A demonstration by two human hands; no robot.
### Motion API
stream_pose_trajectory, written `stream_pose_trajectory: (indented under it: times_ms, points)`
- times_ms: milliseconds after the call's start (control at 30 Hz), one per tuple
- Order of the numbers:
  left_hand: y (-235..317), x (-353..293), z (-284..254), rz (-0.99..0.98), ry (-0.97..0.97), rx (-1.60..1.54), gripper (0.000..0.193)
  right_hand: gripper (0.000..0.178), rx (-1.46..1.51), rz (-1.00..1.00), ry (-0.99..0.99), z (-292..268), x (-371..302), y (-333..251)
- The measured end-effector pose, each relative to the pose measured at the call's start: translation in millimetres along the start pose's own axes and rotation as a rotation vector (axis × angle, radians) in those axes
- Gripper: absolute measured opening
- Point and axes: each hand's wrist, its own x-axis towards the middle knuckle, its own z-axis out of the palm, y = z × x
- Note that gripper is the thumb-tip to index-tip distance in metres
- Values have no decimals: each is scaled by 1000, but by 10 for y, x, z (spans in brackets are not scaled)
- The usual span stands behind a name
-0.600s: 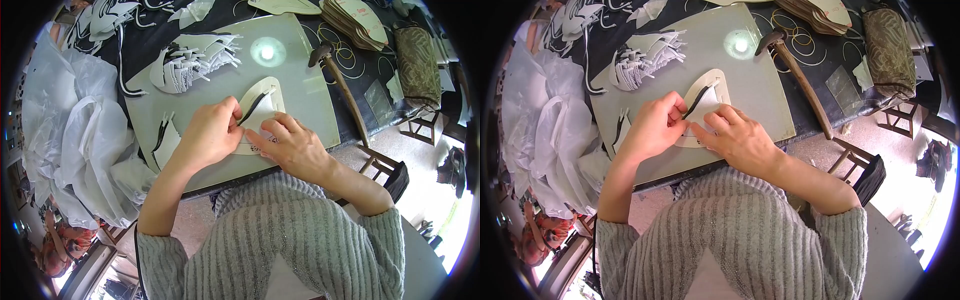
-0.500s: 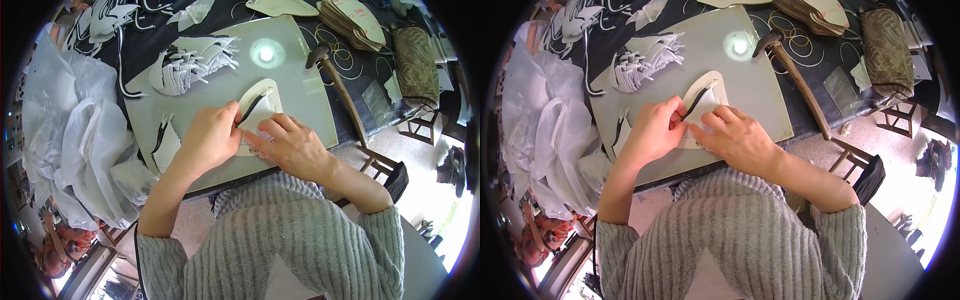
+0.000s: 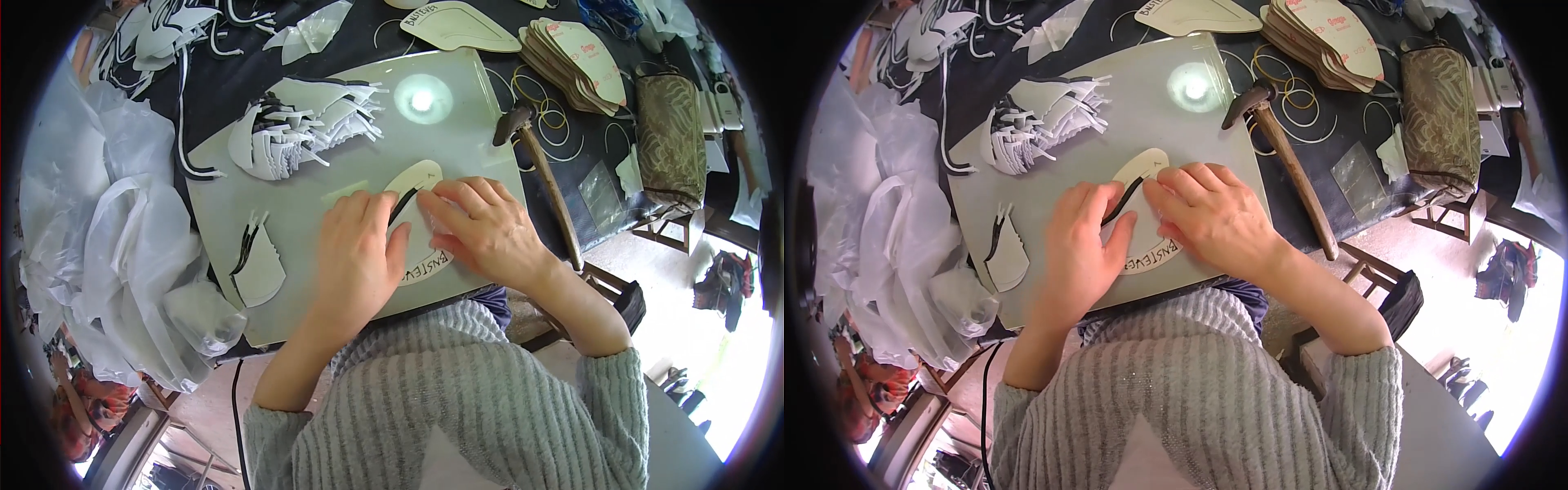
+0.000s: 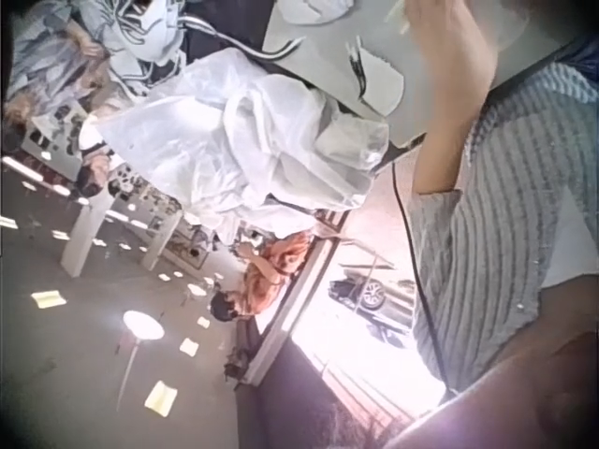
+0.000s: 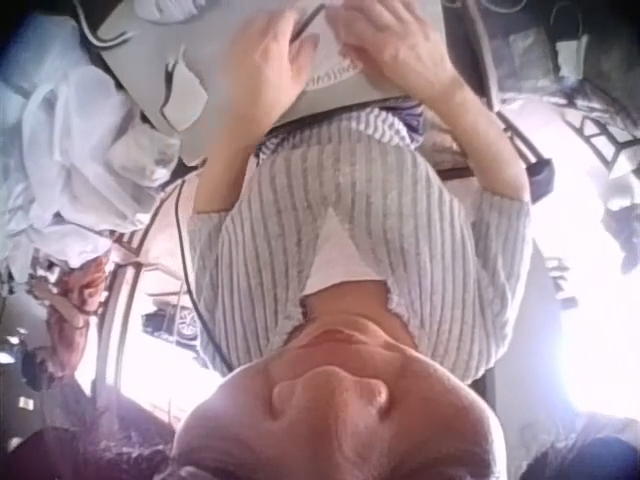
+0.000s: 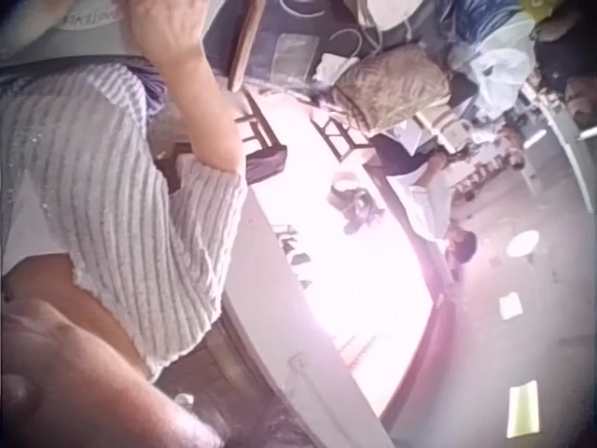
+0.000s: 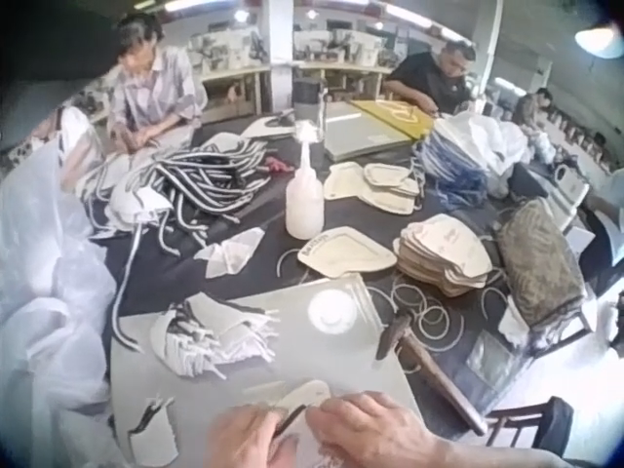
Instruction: Assembling shoe upper components using a hammer on a workbench.
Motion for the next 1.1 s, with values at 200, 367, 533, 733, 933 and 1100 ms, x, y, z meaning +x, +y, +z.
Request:
stream_pose_trajectory:
  times_ms: [200, 367, 533, 733, 933, 1100]
  points:
    - [-59, -21, 301, 38, 340, -51, 25, 60, 22, -36, -73, -62, 84, 71]
    - [-87, -44, 345, 175, 343, 21, 26, 50, 150, -19, -22, -121, 76, 130]
    - [-108, -93, 367, 164, 356, 29, 30, 44, -63, 234, 271, -408, -46, 597]
    - [-90, -96, 381, 176, 353, 35, 34, 44, -35, 426, 174, -292, -267, 933]
    - [-98, -98, 381, 199, 348, 71, 38, 15, 144, 409, 262, -479, -162, 477]
    - [-100, -93, 376, 180, 344, 61, 32, 19, -73, 38, -61, -400, 71, 140]
